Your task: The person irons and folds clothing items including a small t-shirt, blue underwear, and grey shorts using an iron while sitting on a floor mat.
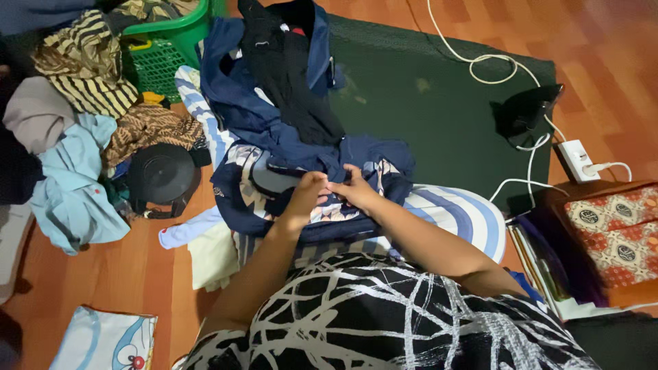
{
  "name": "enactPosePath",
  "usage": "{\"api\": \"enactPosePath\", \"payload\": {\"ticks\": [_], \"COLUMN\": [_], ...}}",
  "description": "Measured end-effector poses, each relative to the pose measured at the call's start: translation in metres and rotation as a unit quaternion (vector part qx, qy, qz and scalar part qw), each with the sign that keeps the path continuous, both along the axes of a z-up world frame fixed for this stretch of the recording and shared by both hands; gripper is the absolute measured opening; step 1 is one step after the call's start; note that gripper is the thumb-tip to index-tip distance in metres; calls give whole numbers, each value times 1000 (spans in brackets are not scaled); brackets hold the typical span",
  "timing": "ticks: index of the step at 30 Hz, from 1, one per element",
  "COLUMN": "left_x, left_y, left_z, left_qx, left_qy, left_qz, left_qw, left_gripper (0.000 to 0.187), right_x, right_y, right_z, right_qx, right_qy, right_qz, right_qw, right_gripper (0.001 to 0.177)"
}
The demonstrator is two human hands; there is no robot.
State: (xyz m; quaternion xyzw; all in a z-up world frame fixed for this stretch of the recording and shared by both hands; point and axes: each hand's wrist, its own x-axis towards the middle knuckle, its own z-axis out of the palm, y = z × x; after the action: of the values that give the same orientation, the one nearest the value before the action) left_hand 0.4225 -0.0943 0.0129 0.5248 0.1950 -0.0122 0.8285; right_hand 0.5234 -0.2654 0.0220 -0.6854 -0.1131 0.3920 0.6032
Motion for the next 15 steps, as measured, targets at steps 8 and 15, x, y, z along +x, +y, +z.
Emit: {"api": "enactPosePath", "payload": {"ticks": [8, 15], "left_x": [-16, 28], "left_y": [-14, 10], "left_z": [71, 119], "left_qx": [596, 764], "left_qy": [-180, -165], "left_qz": [132, 50], "left_qw": [771, 622], "left_gripper": [59, 54], "right_x": [29, 66], "right_y": [14, -82], "right_z": [-25, 163], "right_qx": [105, 283], "right_qy": [-116, -216], "right_qz": [1, -45], "right_qw": [988, 933], "right_gripper": [17, 12]}}
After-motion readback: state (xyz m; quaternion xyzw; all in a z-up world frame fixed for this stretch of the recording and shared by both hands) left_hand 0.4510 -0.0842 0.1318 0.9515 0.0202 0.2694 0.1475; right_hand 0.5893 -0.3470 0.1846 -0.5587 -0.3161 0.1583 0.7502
